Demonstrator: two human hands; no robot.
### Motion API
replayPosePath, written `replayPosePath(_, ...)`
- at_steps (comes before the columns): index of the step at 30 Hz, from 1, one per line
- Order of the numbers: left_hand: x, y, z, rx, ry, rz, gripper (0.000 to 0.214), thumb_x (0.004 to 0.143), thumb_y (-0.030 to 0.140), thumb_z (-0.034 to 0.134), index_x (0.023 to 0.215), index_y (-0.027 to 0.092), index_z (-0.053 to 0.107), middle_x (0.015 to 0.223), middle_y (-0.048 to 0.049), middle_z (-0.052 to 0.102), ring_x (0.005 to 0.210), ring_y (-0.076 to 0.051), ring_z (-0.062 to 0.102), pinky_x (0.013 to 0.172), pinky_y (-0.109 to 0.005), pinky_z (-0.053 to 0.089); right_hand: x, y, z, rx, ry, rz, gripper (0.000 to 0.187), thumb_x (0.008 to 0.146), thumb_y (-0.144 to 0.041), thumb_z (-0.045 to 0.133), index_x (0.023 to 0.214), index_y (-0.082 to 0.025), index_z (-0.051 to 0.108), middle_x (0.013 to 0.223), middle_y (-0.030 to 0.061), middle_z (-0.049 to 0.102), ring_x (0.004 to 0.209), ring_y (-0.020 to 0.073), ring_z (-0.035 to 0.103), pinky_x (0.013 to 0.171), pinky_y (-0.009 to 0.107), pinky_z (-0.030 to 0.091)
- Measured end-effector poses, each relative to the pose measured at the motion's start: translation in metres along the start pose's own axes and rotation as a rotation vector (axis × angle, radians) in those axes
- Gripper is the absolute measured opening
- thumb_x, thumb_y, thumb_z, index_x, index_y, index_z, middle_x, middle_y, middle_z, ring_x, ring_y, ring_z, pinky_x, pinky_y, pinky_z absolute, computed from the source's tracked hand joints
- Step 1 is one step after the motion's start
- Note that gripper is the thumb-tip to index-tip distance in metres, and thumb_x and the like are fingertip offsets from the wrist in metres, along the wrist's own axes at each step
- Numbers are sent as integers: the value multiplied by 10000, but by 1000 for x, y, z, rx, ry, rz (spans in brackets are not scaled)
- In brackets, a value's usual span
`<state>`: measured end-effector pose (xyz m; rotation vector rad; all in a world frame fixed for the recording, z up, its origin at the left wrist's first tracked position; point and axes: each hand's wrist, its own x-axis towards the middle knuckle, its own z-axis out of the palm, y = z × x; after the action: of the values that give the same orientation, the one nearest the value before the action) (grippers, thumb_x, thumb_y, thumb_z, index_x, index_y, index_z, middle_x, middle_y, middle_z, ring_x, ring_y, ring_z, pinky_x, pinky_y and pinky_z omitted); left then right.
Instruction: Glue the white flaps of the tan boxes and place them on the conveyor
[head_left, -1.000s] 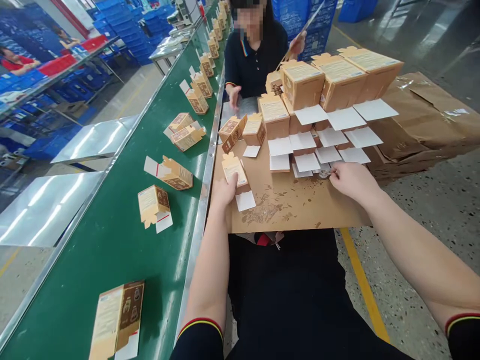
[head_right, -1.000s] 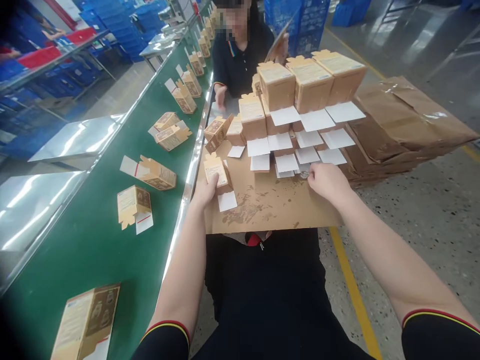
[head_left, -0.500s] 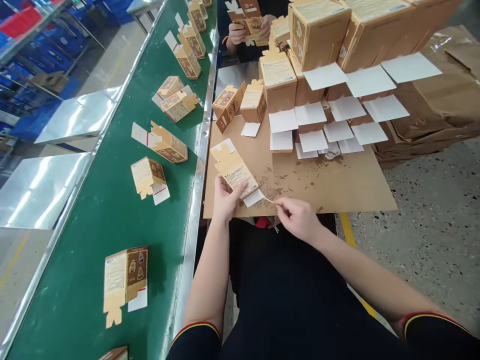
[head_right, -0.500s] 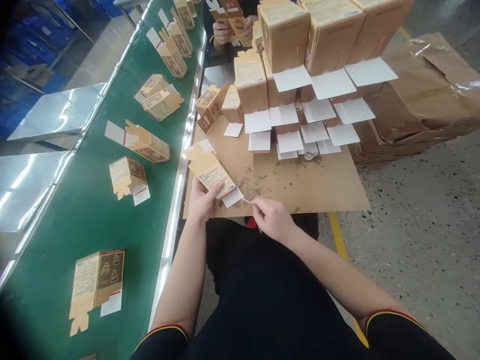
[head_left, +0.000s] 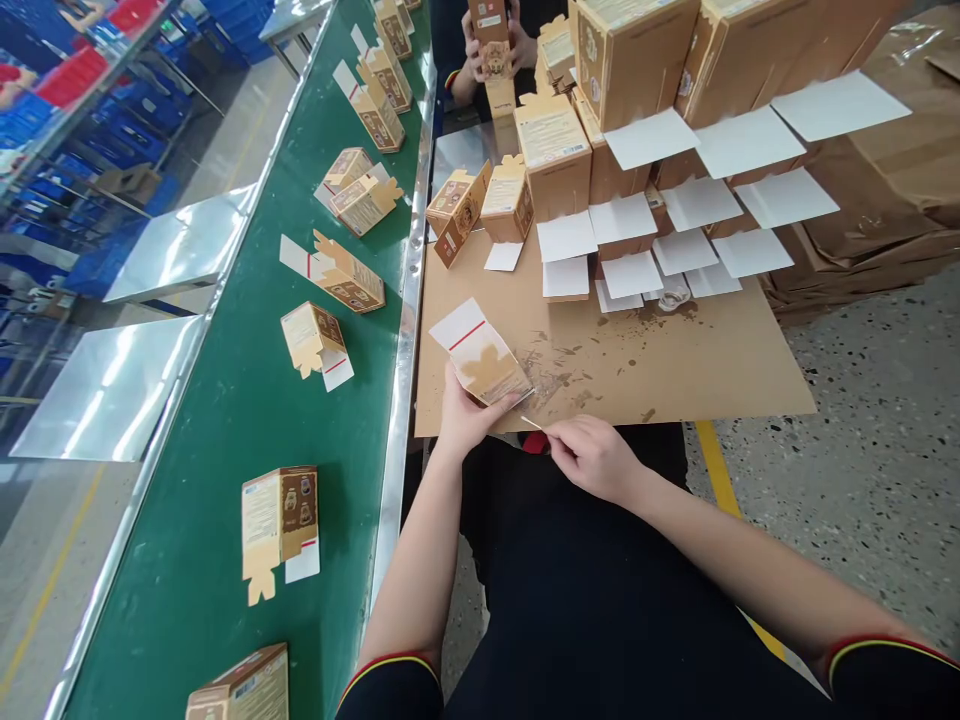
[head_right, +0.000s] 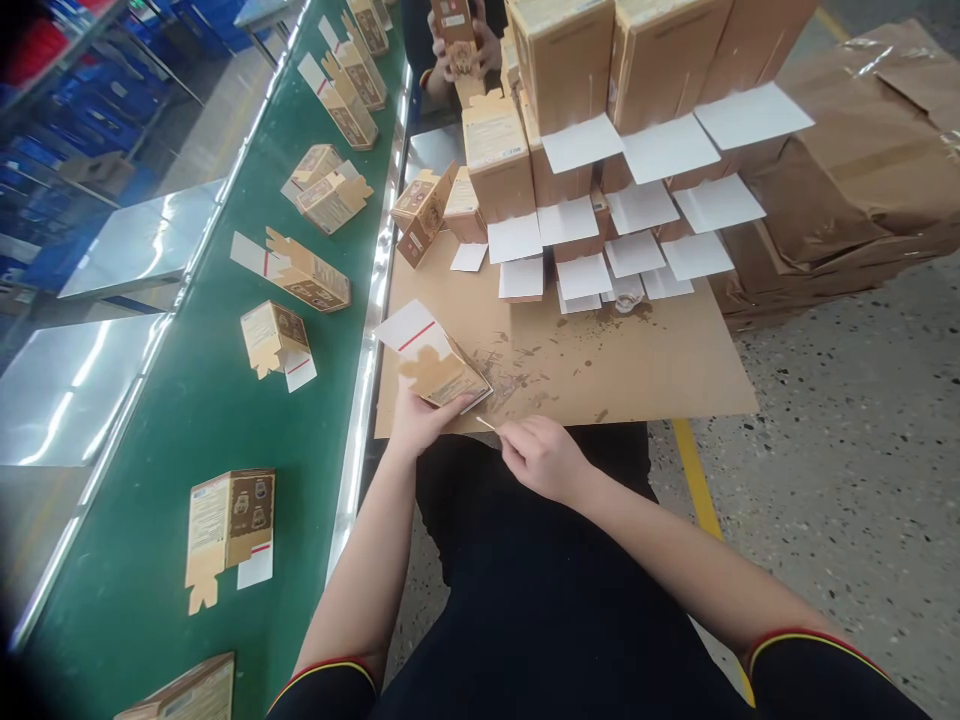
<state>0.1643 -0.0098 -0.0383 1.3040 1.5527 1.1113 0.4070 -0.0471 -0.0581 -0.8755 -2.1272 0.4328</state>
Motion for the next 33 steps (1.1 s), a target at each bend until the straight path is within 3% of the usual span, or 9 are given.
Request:
replayPosePath(6,-11,3,5,70,14,51,625,767,465,1006,1270,240,711,1314,-155,796,1281,-403,770,1109,-572,628,-24,-7,-43,106,21,187,238,1075,-88,577,1018,-228,761,710,-18,660,601,144,600,646,285,511)
replayPosePath(12,-10,4,24,97,85,101,687,787,435,998,1357,249,662,1332,-143,789,1277,-376,780,1128,-553,636,-24,-20,-31,269,-84,208,236,1053,-119,575,918,-228,735,650,-44,568,546,117,512,562,257,453)
replayPosePath(14,-8,1,18,98,154,87,729,759,447,1023,1354,245,655,1350,-148,788,1296,-379,778,1132,-549,639,-22,-21,-27,308,-93,226,229,1055,-136,581,927,-230,746,648,-42,573,530,116,498,541,255,449)
replayPosePath(17,-2,-9,-23,47,355,34,791,758,491,1027,1383,227,621,1414,-182,770,1339,-382,768,1140,-553,642,-23,-18,-31,339,-64,276,218,1074,-173,598,967,-236,778,649,-40,592,506,112,496,525,254,460)
replayPosePath(22,4,-31,-129,129,718,-65,872,702,394,1052,1411,248,567,1456,-167,738,1381,-360,748,1185,-560,621,-25,-10,-40,365,-7,364,210,1086,-254,627,972,-239,803,614,-38,581,477,115,508,460,248,451)
replayPosePath(25,7,-38,-158,218,779,-198,862,684,324,1043,1386,251,549,1379,-147,748,1376,-374,741,1197,-594,605,-21,-7,-40,364,7,365,203,1077,-270,649,956,-238,809,607,-37,586,474,114,522,458,241,464)
replayPosePath(27,4,-37,-156,251,795,-187,957,675,282,1035,1459,246,487,1450,-172,703,1435,-379,701,1252,-593,560,-19,-6,-43,344,23,350,190,1067,-259,660,954,-242,812,603,-40,587,473,113,531,478,241,485)
replayPosePath(29,-5,-32,-141,300,869,-77,1063,696,266,1013,1557,235,390,1580,-218,593,1542,-375,613,1326,-572,487,-19,-4,-51,306,52,347,173,1054,-238,668,963,-248,815,608,-42,594,478,116,546,495,243,498)
replayPosePath(33,-20,-15,-100,504,1095,198,818,878,267,824,1556,233,366,1617,-220,456,1557,-336,542,1320,-558,476,-26,3,-75,201,115,407,154,1049,-246,687,976,-257,822,619,-34,598,487,129,546,495,266,479)
